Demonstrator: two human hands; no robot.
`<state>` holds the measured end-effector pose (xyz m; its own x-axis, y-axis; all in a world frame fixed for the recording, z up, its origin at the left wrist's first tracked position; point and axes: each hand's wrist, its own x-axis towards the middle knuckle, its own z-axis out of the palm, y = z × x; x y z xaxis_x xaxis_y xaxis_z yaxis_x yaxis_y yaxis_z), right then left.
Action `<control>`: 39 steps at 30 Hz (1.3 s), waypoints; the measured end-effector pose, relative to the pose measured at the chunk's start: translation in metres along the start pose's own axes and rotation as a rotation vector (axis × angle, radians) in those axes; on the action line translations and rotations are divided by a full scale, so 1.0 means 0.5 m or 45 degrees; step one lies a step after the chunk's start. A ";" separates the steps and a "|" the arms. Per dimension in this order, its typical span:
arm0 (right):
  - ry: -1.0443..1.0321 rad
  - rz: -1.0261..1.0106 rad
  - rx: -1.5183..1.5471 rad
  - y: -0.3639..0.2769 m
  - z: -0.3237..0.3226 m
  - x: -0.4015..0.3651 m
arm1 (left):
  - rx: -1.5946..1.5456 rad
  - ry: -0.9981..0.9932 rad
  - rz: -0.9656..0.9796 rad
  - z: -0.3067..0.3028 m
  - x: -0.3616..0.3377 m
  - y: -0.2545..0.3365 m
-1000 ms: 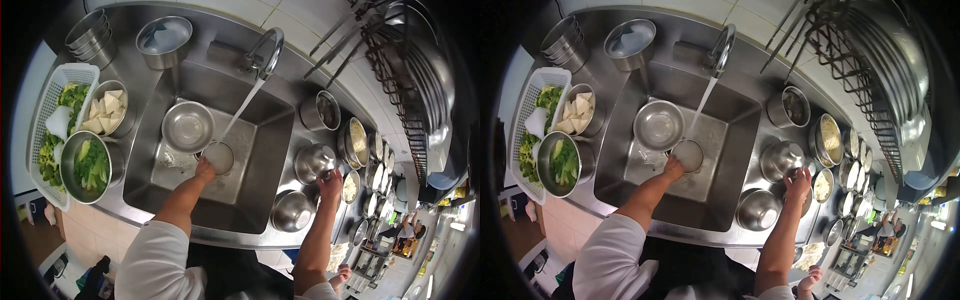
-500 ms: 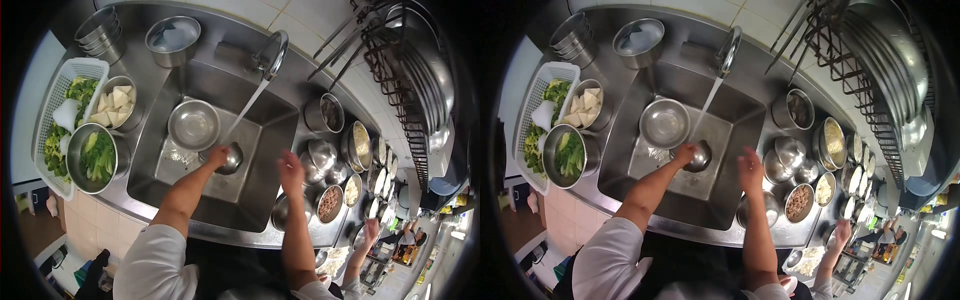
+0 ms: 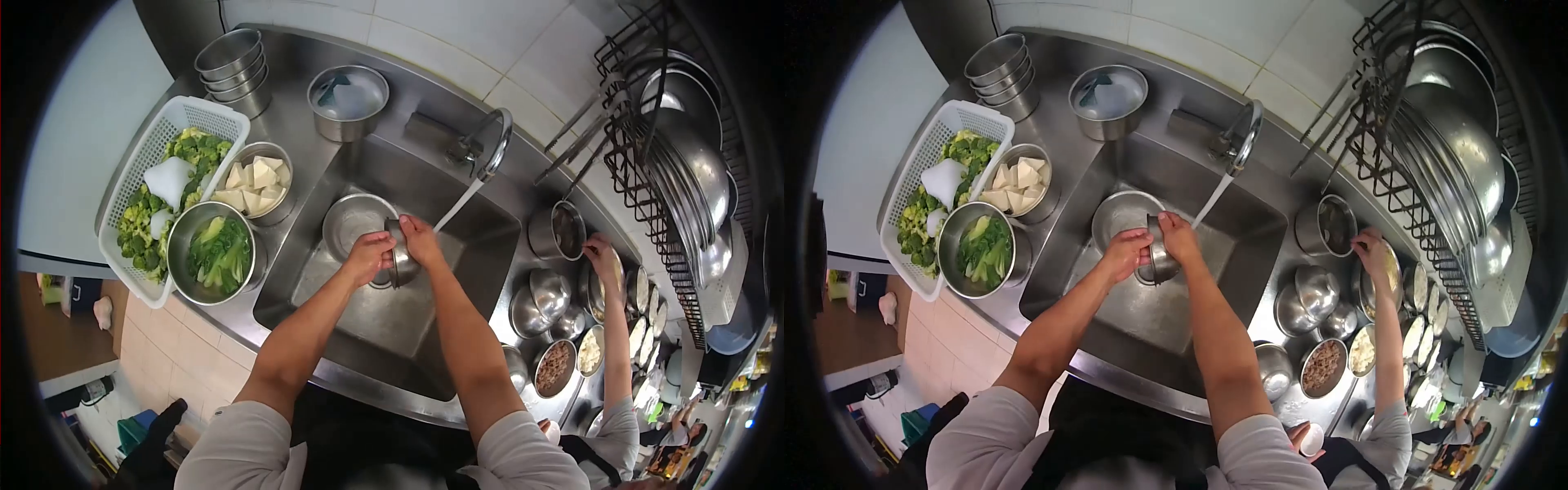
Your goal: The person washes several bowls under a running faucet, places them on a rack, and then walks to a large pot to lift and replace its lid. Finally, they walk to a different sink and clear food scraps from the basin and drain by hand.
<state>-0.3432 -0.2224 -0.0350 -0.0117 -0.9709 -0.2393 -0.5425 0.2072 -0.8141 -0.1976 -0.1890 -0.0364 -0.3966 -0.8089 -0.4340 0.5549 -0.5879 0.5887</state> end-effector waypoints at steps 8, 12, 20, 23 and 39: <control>0.209 -0.125 -0.133 0.004 -0.009 -0.029 | 0.364 -0.074 -0.020 0.022 0.031 -0.004; 0.199 -0.016 -0.206 0.007 -0.025 -0.041 | 0.877 0.040 0.114 0.037 0.041 -0.009; 0.305 0.260 0.288 0.121 -0.001 0.041 | 0.863 0.239 0.059 -0.024 0.124 -0.026; 0.170 0.396 1.155 0.095 -0.007 0.040 | 0.324 0.326 0.047 -0.012 0.147 -0.039; -0.067 0.210 0.202 0.040 -0.051 0.002 | 1.415 0.117 0.494 -0.005 0.103 0.065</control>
<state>-0.3753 -0.2225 -0.0380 -0.0434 -0.9156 -0.3996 -0.3981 0.3827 -0.8337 -0.1983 -0.2498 -0.0416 -0.2619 -0.9581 -0.1158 -0.3324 -0.0231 0.9429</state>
